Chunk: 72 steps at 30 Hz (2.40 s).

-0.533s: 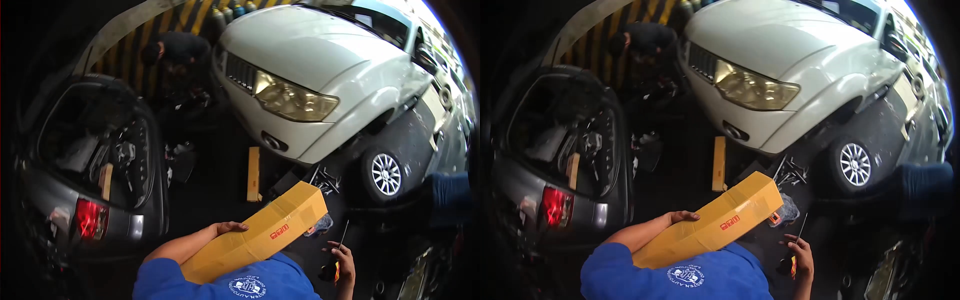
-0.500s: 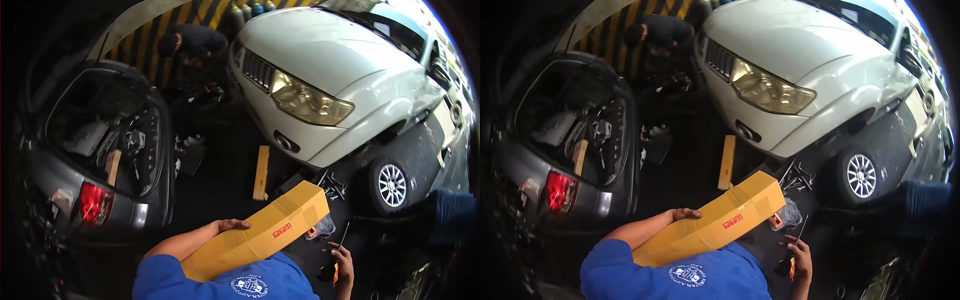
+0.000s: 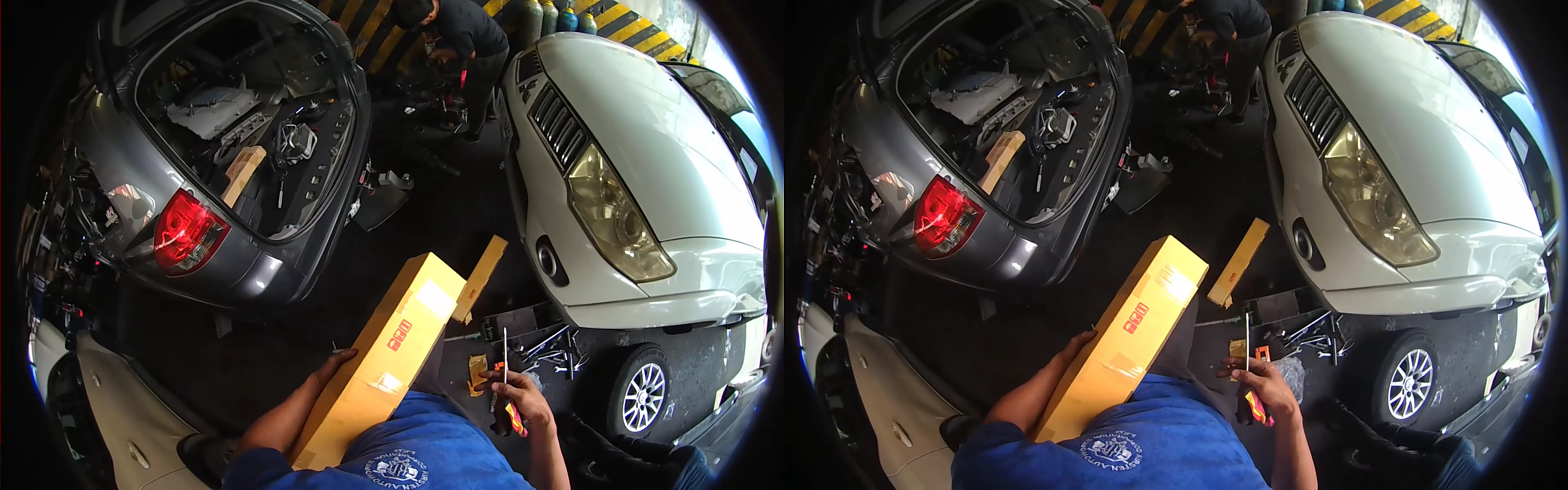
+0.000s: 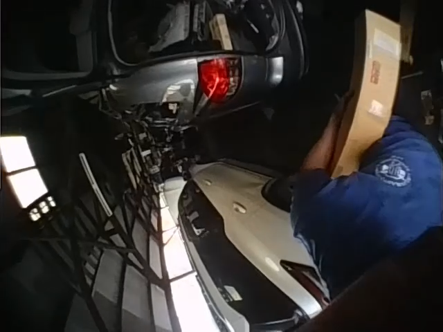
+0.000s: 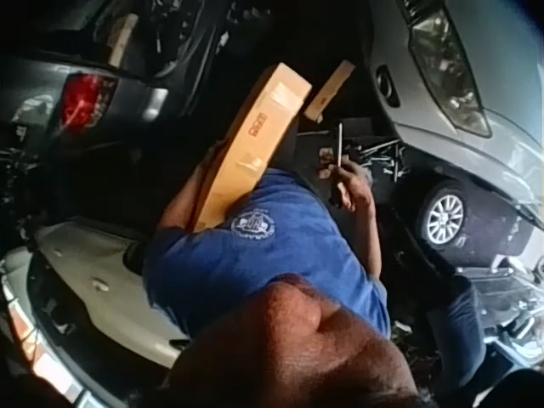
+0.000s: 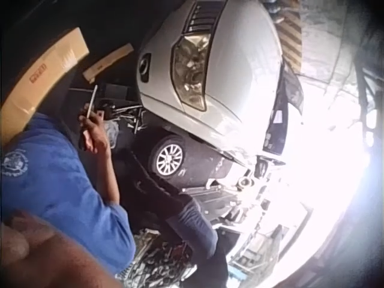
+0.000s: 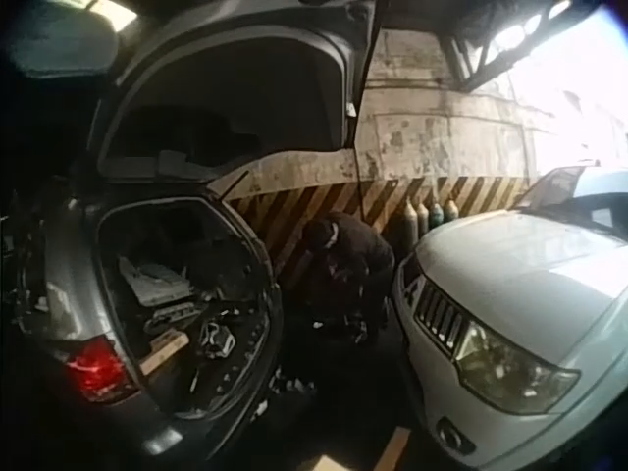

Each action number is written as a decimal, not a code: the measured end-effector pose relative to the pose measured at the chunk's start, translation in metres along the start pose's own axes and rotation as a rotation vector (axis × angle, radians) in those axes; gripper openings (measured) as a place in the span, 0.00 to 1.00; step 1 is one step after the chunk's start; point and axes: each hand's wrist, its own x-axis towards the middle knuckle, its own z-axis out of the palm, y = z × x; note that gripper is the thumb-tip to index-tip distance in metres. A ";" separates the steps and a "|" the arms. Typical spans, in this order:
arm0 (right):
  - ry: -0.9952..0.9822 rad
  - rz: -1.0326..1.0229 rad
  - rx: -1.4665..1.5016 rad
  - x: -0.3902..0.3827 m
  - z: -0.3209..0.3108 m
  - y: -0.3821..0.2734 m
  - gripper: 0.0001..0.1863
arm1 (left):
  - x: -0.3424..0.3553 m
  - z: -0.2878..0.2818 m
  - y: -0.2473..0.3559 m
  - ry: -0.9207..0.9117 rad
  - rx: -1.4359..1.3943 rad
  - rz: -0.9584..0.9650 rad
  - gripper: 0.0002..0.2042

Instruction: The recorder unboxes and inspects car suspension parts, specifically a strut assembly, and assists a coworker in working on the car suspension.

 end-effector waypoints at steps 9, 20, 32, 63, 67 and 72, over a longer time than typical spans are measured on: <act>-0.073 -0.043 -0.008 0.202 0.034 -0.083 0.23 | 0.117 -0.050 0.112 -0.054 -0.045 -0.252 0.28; 0.063 -0.003 0.038 0.416 0.044 -0.248 0.33 | 0.261 -0.075 0.361 -0.045 0.252 -0.228 0.28; -0.303 0.063 0.068 0.652 0.021 -0.374 0.39 | 0.329 -0.057 0.518 0.171 0.420 0.228 0.27; -0.646 0.440 0.427 0.998 0.161 -0.409 0.19 | 0.443 -0.246 0.657 0.838 0.479 0.416 0.48; -0.316 0.301 0.088 1.000 0.175 -0.407 0.23 | 0.447 -0.245 0.661 0.879 0.737 0.487 0.48; -0.256 -0.090 -0.919 0.989 0.171 -0.432 0.21 | 0.451 -0.249 0.659 0.808 0.479 0.521 0.47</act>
